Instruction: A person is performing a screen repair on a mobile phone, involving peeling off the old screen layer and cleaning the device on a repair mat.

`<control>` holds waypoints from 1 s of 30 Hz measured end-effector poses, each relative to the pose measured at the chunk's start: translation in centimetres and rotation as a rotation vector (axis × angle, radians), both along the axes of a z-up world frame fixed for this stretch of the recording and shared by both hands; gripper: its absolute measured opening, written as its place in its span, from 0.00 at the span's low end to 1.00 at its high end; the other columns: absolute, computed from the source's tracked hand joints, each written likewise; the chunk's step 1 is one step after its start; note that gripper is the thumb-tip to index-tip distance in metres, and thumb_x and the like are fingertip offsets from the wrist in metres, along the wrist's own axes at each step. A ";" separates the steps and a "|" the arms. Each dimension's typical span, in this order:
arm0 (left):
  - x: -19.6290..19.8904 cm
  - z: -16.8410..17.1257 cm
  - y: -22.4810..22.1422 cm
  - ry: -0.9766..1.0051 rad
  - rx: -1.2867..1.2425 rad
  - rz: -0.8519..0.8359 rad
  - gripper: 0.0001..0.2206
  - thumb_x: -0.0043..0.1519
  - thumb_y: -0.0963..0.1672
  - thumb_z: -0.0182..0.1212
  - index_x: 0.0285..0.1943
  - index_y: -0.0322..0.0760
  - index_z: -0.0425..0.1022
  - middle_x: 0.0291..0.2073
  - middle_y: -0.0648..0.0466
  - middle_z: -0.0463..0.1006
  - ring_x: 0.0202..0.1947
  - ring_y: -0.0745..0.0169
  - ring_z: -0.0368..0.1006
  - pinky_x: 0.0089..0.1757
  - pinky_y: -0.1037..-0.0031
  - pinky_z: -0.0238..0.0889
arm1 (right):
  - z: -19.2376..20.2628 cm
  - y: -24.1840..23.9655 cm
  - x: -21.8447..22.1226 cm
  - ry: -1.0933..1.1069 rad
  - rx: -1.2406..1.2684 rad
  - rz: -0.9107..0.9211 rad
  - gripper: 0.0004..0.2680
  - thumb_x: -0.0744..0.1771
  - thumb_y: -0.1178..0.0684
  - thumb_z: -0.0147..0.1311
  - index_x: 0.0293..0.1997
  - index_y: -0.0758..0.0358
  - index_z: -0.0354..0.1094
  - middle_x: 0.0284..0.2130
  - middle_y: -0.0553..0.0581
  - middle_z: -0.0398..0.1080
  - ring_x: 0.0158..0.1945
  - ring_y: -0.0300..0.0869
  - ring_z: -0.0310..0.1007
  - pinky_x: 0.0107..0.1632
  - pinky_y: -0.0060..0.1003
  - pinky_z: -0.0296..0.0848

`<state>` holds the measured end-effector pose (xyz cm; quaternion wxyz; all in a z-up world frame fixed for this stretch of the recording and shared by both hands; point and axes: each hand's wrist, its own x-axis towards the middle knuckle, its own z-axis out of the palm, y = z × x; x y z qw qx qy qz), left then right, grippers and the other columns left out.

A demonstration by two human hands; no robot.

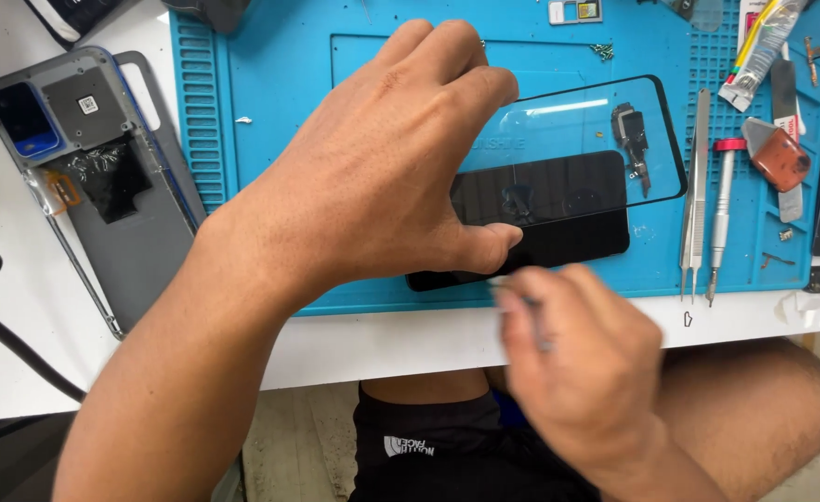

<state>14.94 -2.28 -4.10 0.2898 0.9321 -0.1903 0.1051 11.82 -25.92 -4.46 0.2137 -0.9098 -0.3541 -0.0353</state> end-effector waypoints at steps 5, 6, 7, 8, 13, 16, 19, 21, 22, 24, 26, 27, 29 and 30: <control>-0.2 0.3 0.2 -0.004 -0.017 -0.010 0.38 0.47 0.56 0.83 0.53 0.24 0.71 0.42 0.44 0.66 0.39 0.44 0.60 0.39 0.58 0.61 | -0.9 4.0 -1.0 -0.103 0.085 0.080 0.02 0.68 0.58 0.56 0.36 0.59 0.72 0.27 0.56 0.68 0.23 0.54 0.64 0.30 0.47 0.64; -0.2 0.5 0.2 0.008 -0.033 -0.014 0.38 0.47 0.56 0.82 0.55 0.25 0.71 0.43 0.43 0.65 0.40 0.43 0.60 0.41 0.58 0.61 | -1.2 4.3 -1.0 -0.126 0.082 0.092 0.02 0.68 0.57 0.56 0.36 0.59 0.72 0.25 0.57 0.68 0.23 0.55 0.64 0.29 0.47 0.63; -0.1 0.6 0.2 0.021 -0.048 -0.018 0.37 0.48 0.55 0.81 0.56 0.25 0.70 0.45 0.43 0.65 0.41 0.42 0.60 0.42 0.58 0.61 | -1.5 4.6 -1.0 -0.149 0.079 0.103 0.03 0.68 0.55 0.56 0.36 0.59 0.73 0.23 0.57 0.67 0.22 0.56 0.64 0.28 0.48 0.61; -0.2 0.6 0.2 0.019 -0.053 -0.027 0.37 0.48 0.55 0.81 0.56 0.25 0.70 0.45 0.43 0.65 0.41 0.42 0.60 0.42 0.58 0.61 | -1.5 4.8 -1.1 -0.151 0.073 0.094 0.03 0.68 0.55 0.56 0.36 0.59 0.73 0.23 0.57 0.67 0.22 0.56 0.64 0.28 0.48 0.61; -0.3 1.1 0.2 0.084 -0.038 -0.005 0.37 0.50 0.54 0.81 0.59 0.25 0.71 0.49 0.43 0.67 0.46 0.42 0.61 0.43 0.59 0.61 | -1.7 4.9 -1.0 -0.202 0.073 0.084 0.03 0.68 0.55 0.58 0.35 0.59 0.73 0.21 0.55 0.65 0.19 0.52 0.60 0.25 0.43 0.55; -0.2 1.0 0.3 0.094 -0.019 -0.007 0.39 0.51 0.57 0.82 0.60 0.26 0.70 0.50 0.42 0.67 0.47 0.40 0.62 0.45 0.57 0.61 | -1.3 3.3 0.0 -0.168 0.033 0.060 0.07 0.69 0.55 0.57 0.32 0.62 0.67 0.24 0.57 0.61 0.21 0.56 0.56 0.26 0.48 0.56; -0.4 0.7 0.4 0.052 0.004 -0.008 0.39 0.56 0.58 0.79 0.62 0.24 0.70 0.50 0.40 0.67 0.47 0.41 0.62 0.43 0.54 0.62 | -1.5 0.1 1.8 -0.155 -0.075 -0.050 0.02 0.70 0.56 0.59 0.40 0.58 0.73 0.27 0.55 0.66 0.24 0.51 0.62 0.28 0.47 0.57; -0.3 0.7 0.3 0.044 -0.008 -0.002 0.38 0.54 0.57 0.79 0.61 0.24 0.71 0.49 0.41 0.67 0.47 0.40 0.62 0.43 0.55 0.62 | -1.8 -2.4 2.6 -0.152 -0.113 -0.123 0.02 0.71 0.55 0.59 0.41 0.58 0.74 0.28 0.53 0.68 0.26 0.47 0.64 0.29 0.44 0.58; -0.3 0.7 0.3 0.038 -0.017 0.004 0.38 0.52 0.56 0.79 0.60 0.24 0.71 0.48 0.41 0.67 0.47 0.40 0.62 0.43 0.55 0.62 | -2.0 -3.6 3.0 -0.146 -0.146 -0.198 0.03 0.72 0.54 0.59 0.42 0.57 0.75 0.30 0.51 0.71 0.28 0.43 0.66 0.30 0.41 0.60; -0.4 0.4 0.2 0.027 -0.012 0.008 0.38 0.52 0.56 0.80 0.59 0.24 0.71 0.47 0.42 0.67 0.46 0.41 0.62 0.42 0.55 0.62 | -1.9 -5.5 3.6 -0.124 -0.155 -0.241 0.03 0.73 0.57 0.60 0.42 0.59 0.76 0.27 0.51 0.66 0.29 0.43 0.63 0.32 0.42 0.59; -0.3 0.4 0.2 0.016 -0.005 0.014 0.38 0.51 0.57 0.80 0.58 0.24 0.71 0.46 0.43 0.66 0.45 0.42 0.61 0.41 0.55 0.63 | -1.7 -6.2 3.6 -0.102 -0.163 -0.284 0.03 0.73 0.59 0.62 0.42 0.60 0.78 0.24 0.51 0.61 0.30 0.44 0.60 0.34 0.43 0.58; -0.3 0.4 0.1 0.017 -0.017 0.016 0.37 0.50 0.57 0.80 0.56 0.24 0.71 0.44 0.43 0.66 0.43 0.42 0.62 0.40 0.56 0.63 | -1.5 -6.2 3.2 -0.111 -0.141 -0.282 0.03 0.73 0.60 0.62 0.41 0.61 0.77 0.24 0.51 0.59 0.30 0.45 0.60 0.35 0.44 0.59; -0.3 0.4 0.1 0.022 -0.026 0.020 0.37 0.49 0.56 0.80 0.54 0.24 0.72 0.43 0.44 0.66 0.42 0.42 0.62 0.39 0.56 0.63 | -1.1 -4.9 2.3 -0.114 -0.117 -0.278 0.04 0.73 0.61 0.61 0.40 0.62 0.76 0.24 0.52 0.58 0.30 0.46 0.59 0.36 0.45 0.59; -0.3 0.4 0.1 0.018 -0.031 0.013 0.37 0.49 0.56 0.80 0.54 0.24 0.72 0.43 0.44 0.66 0.42 0.43 0.62 0.39 0.57 0.63 | -0.8 -3.7 1.7 -0.073 -0.067 -0.159 0.02 0.72 0.60 0.58 0.41 0.63 0.75 0.26 0.54 0.62 0.29 0.46 0.60 0.35 0.44 0.60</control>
